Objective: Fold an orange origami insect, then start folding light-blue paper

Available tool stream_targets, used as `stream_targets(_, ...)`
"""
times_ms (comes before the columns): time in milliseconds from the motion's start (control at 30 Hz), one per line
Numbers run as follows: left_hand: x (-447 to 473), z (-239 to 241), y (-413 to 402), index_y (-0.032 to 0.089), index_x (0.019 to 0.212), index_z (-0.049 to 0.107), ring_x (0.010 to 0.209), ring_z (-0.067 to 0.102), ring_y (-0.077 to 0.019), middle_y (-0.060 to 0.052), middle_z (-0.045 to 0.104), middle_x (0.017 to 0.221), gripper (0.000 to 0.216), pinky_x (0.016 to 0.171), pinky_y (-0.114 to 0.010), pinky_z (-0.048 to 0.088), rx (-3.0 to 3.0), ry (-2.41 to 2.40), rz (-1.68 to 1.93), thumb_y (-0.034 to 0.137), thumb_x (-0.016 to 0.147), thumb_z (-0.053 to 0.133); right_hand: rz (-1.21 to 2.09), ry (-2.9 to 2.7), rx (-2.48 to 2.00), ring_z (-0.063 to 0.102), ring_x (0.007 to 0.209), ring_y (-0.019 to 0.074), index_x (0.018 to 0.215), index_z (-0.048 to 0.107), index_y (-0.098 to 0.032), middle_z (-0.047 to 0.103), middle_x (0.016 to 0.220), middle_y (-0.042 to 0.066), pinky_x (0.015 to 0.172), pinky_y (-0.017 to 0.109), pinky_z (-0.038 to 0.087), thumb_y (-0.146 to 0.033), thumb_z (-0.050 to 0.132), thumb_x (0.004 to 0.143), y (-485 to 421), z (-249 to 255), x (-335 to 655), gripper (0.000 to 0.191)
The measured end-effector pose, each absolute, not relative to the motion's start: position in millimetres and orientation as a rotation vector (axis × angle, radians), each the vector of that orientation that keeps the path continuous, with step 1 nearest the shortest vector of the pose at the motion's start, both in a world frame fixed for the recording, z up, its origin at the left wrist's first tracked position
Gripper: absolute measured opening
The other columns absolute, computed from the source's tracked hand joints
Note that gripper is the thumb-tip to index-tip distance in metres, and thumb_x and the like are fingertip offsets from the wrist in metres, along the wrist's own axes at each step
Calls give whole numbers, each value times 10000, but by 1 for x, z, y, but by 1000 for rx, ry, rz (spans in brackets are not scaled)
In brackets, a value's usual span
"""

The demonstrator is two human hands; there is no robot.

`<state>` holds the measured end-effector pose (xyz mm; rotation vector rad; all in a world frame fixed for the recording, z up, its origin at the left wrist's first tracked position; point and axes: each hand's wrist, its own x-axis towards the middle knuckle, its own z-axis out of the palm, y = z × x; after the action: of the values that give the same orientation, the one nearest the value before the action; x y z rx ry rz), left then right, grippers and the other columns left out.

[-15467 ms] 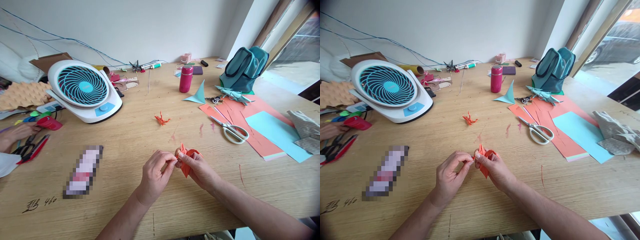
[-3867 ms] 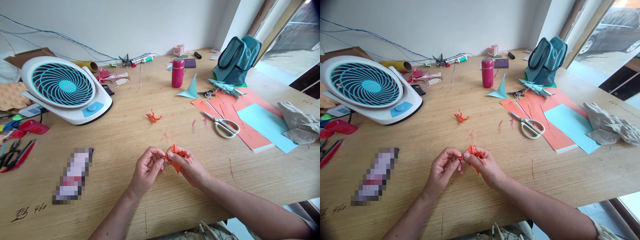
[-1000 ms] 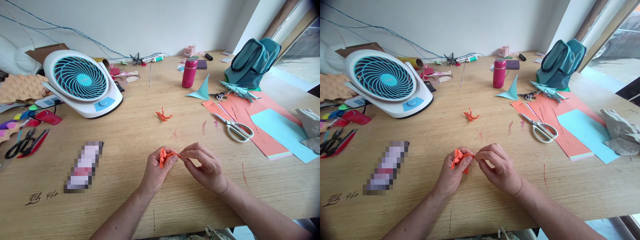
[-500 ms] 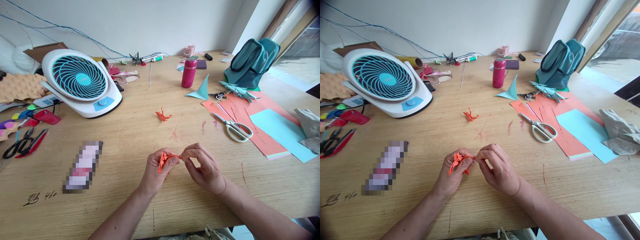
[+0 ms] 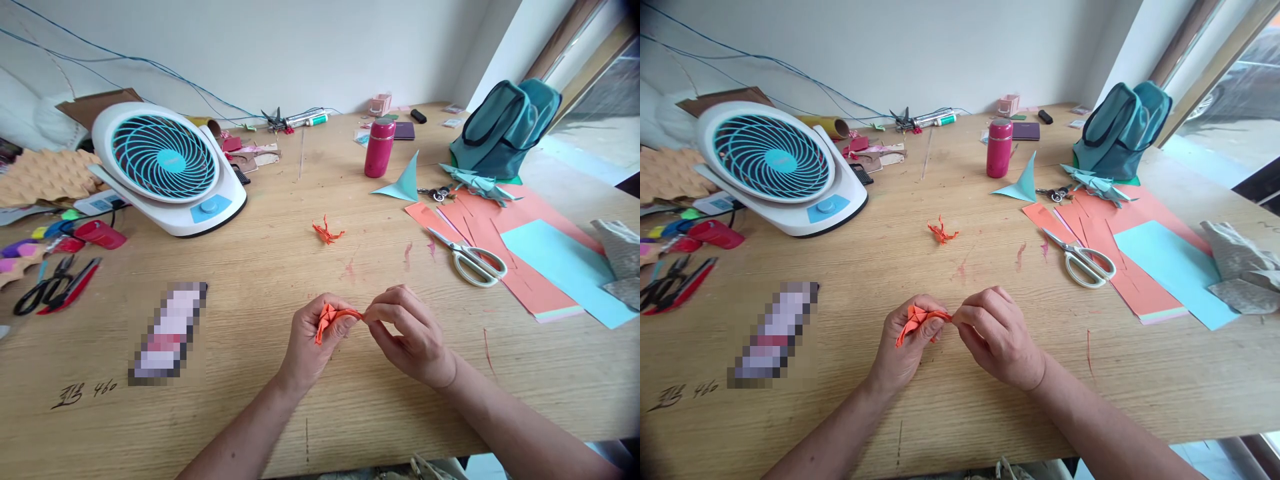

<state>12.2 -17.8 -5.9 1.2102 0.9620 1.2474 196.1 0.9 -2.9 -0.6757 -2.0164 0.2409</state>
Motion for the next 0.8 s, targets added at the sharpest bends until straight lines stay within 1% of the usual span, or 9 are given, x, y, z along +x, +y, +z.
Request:
stream_targets(167, 11, -11, -17, 189, 817, 706, 623, 504, -114, 16, 599, 672, 177, 607, -235, 411, 1206, 966, 1241, 342, 832, 794, 223, -2049, -680, 619, 749, 177, 1049, 619, -227, 659, 865, 49, 681, 347, 481, -43, 605, 893, 2, -5, 198, 242)
stream_targets(333, 10, -11, -17, 210, 847, 720, 635, 530, -111, 23, 611, 691, 90, 618, -231, 423, 1257, 937, 1256, 284, 861, 768, 179, -2072, -659, 612, 749, 174, 1083, 613, -227, 658, 861, 47, 674, 347, 474, -49, 624, 895, 3, -4, 198, 260)
stream_targets(533, 12, 2, -19, 219, 890, 754, 764, 631, -151, -24, 705, 829, 46, 710, -262, 483, 1549, 1019, 1322, 234, 903, 713, 109, -2052, -636, 580, 703, 160, 1060, 629, -218, 629, 820, 36, 651, 344, 469, -22, 624, 880, 3, -1, 199, 266)
stream_targets(667, 13, 6, -22, 228, 966, 775, 767, 665, -164, -45, 750, 875, 108, 696, -268, 502, 1755, 1120, 1393, 183, 904, 698, 106, -2046, -632, 578, 716, 157, 1089, 627, -232, 624, 845, 36, 652, 340, 470, -12, 621, 880, 3, -4, 201, 303)
stream_targets(800, 13, 5, -22, 219, 986, 777, 784, 678, -168, -60, 759, 898, 140, 700, -267, 511, 1825, 1156, 1408, 156, 913, 675, 102, -2065, -635, 576, 732, 164, 1071, 623, -212, 622, 859, 50, 661, 342, 469, 4, 626, 870, 4, -7, 201, 294)
